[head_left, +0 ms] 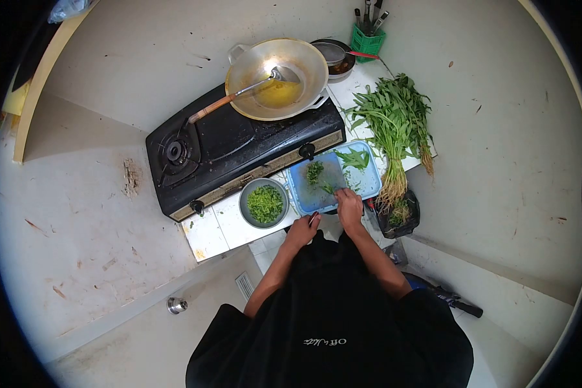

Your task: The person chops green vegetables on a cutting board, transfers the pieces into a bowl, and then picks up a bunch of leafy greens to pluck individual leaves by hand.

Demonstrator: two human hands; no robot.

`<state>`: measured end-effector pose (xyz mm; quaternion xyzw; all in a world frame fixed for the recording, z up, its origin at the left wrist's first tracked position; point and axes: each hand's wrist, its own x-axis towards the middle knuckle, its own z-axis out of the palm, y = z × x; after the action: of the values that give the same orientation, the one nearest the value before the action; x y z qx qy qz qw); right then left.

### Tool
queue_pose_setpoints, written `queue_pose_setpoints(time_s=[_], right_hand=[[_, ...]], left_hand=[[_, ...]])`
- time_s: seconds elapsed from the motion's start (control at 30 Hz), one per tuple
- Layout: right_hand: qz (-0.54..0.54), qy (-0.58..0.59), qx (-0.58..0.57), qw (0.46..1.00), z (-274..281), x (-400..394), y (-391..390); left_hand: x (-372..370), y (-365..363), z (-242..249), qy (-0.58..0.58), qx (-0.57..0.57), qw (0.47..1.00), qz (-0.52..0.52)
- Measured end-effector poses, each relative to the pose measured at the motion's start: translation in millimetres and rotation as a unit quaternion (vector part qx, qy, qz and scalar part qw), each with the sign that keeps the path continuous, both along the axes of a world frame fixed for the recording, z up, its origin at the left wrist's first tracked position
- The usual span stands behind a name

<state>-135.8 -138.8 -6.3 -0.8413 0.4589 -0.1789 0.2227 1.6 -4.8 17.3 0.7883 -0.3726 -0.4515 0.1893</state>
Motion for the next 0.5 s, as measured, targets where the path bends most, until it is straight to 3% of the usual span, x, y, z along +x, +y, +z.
queue_pose_setpoints(time_s=[0.5], right_hand=[[0.045,-0.041,-0.107,0.992,-15,-13,5]], left_hand=[[-4,-1,8,-0.002,-0.003,1.0,0.017]])
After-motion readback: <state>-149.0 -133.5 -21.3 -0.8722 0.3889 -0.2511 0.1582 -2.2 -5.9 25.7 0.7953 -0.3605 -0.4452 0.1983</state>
